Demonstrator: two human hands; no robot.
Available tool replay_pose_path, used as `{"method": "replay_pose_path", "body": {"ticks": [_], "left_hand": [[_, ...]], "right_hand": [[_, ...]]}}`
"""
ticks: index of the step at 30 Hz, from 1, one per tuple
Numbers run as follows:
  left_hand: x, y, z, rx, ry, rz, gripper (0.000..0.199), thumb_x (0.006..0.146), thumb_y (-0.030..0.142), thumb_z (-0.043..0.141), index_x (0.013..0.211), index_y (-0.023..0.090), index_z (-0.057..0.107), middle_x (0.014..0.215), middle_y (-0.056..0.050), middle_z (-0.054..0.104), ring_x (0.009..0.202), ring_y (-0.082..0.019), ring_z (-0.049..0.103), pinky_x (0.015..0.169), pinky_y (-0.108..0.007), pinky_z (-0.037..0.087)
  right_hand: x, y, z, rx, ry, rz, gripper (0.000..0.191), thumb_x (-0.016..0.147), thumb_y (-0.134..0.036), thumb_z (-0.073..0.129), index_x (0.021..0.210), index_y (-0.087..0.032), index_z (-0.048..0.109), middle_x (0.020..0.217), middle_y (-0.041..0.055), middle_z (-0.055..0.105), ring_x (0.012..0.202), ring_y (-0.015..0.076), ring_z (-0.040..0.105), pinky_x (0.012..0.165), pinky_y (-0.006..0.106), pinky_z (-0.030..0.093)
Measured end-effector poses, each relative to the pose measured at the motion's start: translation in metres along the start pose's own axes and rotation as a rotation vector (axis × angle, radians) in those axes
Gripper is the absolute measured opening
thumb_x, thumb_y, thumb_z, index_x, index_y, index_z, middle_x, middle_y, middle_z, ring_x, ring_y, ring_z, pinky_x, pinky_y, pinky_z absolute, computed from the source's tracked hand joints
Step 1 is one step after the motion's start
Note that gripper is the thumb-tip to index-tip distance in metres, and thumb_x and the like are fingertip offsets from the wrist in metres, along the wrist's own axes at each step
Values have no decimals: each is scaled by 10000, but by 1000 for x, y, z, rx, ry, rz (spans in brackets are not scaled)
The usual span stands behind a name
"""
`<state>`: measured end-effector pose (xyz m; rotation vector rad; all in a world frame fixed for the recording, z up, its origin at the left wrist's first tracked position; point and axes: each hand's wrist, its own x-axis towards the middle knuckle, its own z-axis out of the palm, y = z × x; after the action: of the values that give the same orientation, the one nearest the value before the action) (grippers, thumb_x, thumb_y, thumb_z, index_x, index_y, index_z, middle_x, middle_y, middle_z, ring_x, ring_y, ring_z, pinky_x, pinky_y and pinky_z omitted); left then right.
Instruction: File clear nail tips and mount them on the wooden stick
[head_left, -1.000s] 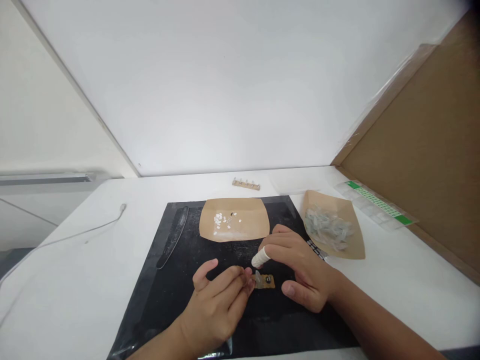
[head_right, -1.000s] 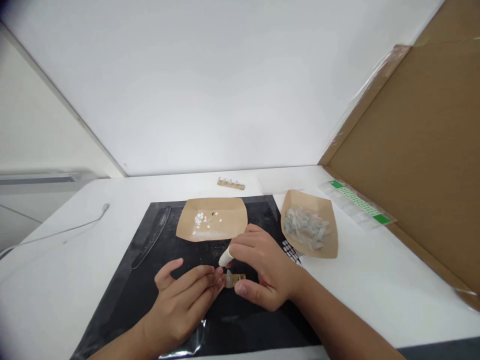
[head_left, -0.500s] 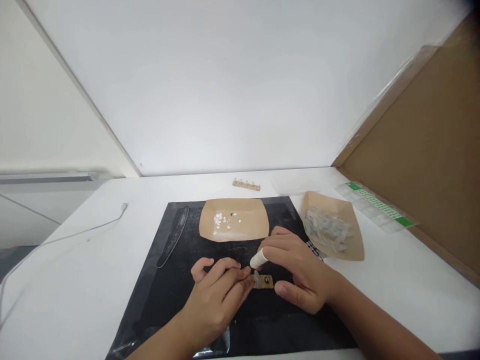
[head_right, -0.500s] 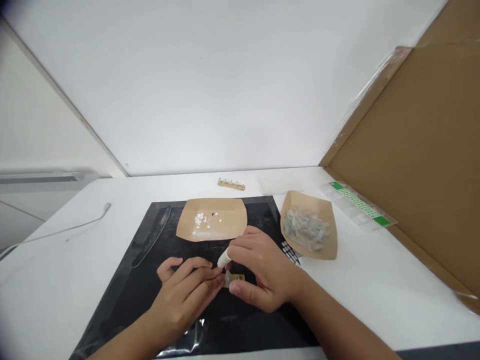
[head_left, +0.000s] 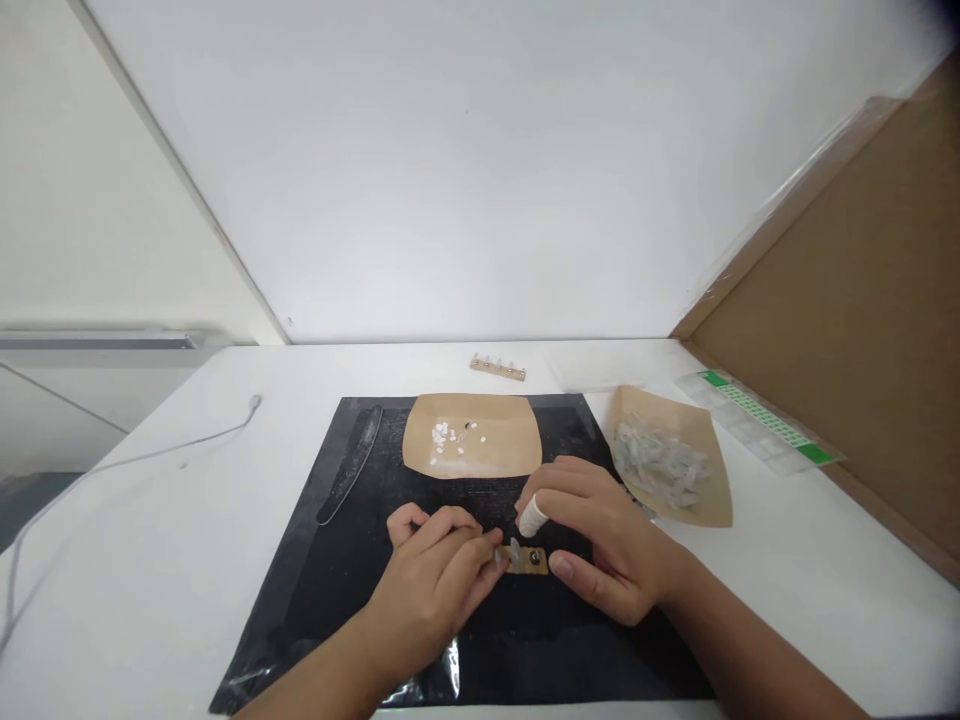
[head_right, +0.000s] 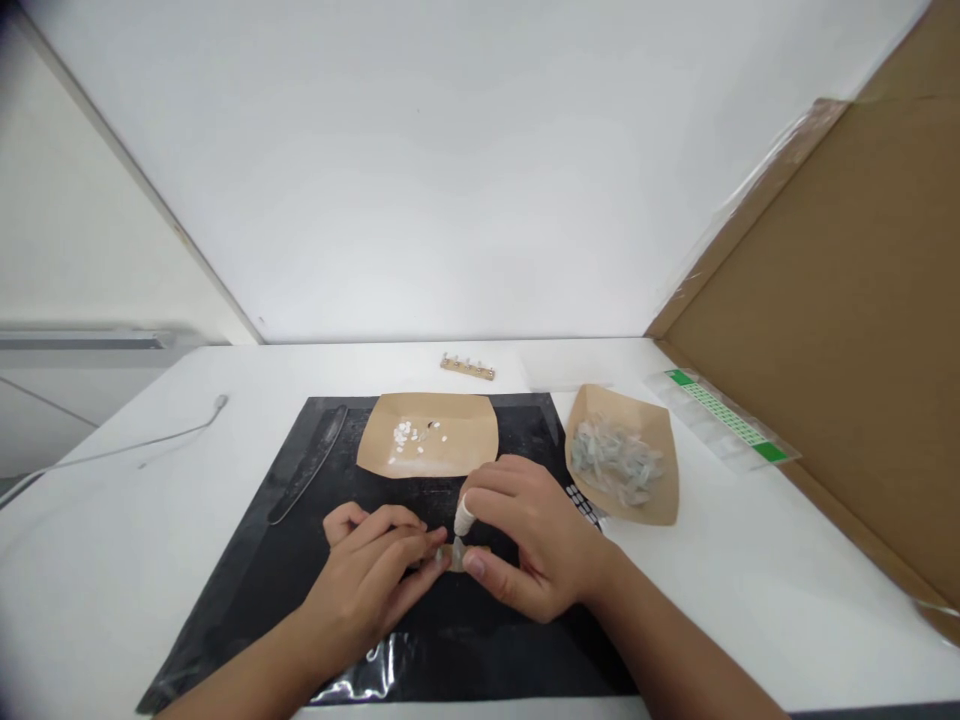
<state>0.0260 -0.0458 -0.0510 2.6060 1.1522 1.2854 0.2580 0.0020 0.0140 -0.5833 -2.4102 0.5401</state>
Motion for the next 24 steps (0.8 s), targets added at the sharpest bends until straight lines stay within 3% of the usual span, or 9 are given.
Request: {"method": "replay_pose_path", "body": {"ticks": [6,11,15,19,24], "left_hand": [[1,-3,-3,-3,-28,69,94,956,185,735,1039,227,732,951,5,804,883,-176,669,790,-384,272],[4,-1,-1,-27,22,47,106,941,124,728,878,209,723,827,37,779,830,-158,658,795,-384,287],[4,3,0,-12,27,32,124,946,118,708,860,207,714,789,45,758,828,-143,671,895,-390,312],[-1,3,2,11,36,39,89,946,118,721,939,207,727,837,56,776,866,-131,699,1026,-410,246],[-3,3,3,25,24,49,103,928,95,739,932,195,714,853,72,780,879,-120,714,1078,-422,190]], "right_hand": [[-1,-1,0,-9,-10,6,286,986,-465,451,929,-211,570,876,73,631,773,223,573,717,377,401],[0,-2,0,-49,-13,8,197,941,-410,534,900,-218,545,863,58,636,759,212,580,706,367,400],[0,-3,1,-66,-18,-3,172,933,-390,538,889,-223,539,860,55,646,747,205,585,694,362,409],[0,-3,2,-57,-13,-4,166,923,-381,551,879,-221,540,867,56,656,745,200,588,688,365,411],[0,-3,2,-53,-14,0,166,910,-374,575,873,-216,542,869,63,663,749,203,581,678,366,405]]}}
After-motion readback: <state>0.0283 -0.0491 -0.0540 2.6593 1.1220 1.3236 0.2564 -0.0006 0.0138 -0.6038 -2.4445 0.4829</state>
